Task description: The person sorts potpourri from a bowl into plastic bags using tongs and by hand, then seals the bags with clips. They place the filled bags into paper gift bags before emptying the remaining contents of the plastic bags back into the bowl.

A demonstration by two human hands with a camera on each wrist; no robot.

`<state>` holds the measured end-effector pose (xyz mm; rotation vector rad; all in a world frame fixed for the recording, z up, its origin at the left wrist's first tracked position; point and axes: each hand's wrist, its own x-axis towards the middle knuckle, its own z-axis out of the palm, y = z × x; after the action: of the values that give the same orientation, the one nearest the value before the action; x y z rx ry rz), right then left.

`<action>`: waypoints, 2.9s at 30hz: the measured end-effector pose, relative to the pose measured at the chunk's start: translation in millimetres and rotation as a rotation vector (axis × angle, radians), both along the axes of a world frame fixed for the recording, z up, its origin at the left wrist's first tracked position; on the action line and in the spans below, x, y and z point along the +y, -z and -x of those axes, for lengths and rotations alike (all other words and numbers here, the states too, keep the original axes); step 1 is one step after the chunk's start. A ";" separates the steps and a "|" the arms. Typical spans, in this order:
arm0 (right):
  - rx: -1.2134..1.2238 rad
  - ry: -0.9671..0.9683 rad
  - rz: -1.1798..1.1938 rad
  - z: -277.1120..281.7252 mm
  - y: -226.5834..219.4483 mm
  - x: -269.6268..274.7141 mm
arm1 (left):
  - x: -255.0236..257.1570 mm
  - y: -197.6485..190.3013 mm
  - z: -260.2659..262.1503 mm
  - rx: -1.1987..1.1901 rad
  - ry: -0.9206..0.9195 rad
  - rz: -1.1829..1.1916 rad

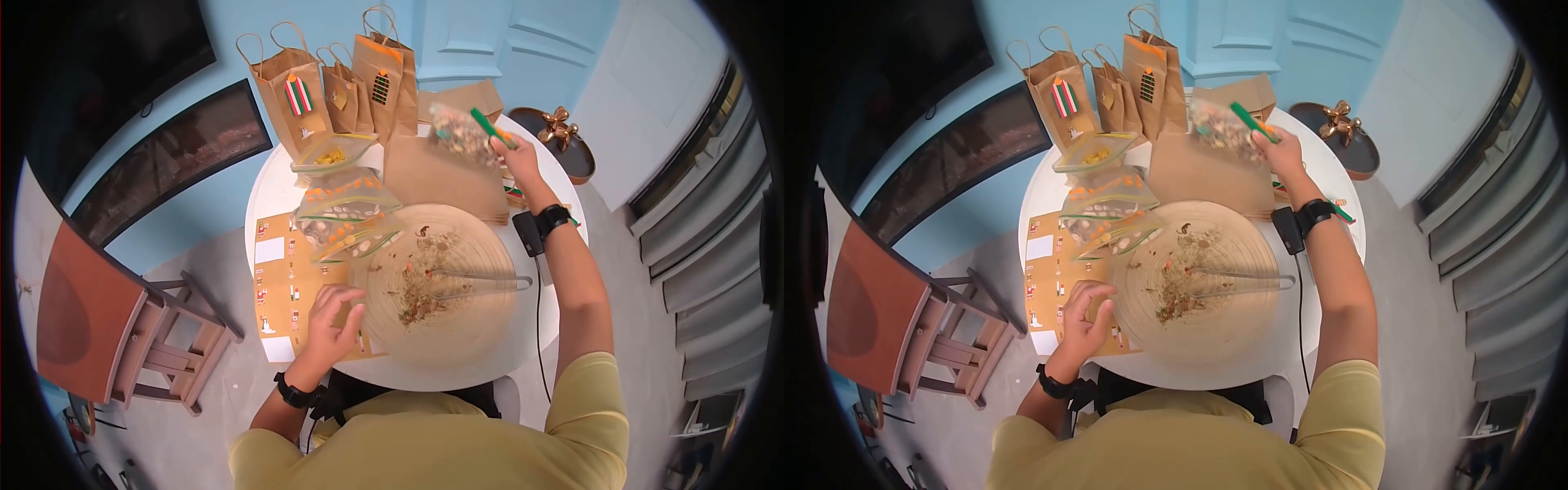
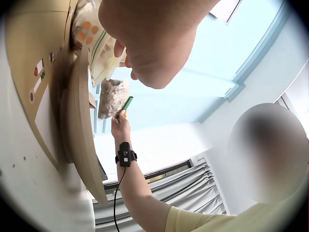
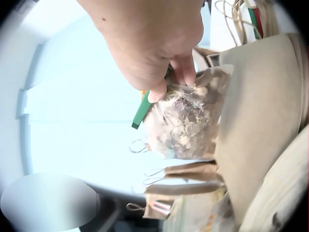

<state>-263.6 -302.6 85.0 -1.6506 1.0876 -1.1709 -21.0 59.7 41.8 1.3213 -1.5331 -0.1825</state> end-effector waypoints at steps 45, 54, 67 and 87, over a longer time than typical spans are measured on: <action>0.689 -0.343 0.411 12.0 -60.4 125.6 | -172.7 -155.8 -93.5 -0.454 -0.368 0.264; 0.023 -0.366 0.251 9.8 -86.6 182.3 | -88.2 -198.5 -13.4 -0.336 -0.078 0.215; 0.362 -0.123 0.686 44.7 -116.6 221.2 | -69.4 -187.7 -0.7 -0.319 0.141 -0.030; 0.116 -0.198 -0.114 33.9 -99.7 145.2 | -145.3 -158.4 -17.9 0.110 0.461 -0.289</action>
<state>-297.5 -157.4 184.7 -1.7106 1.0166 -0.8804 -3.1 -85.6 200.1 1.1313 -1.7419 -0.7795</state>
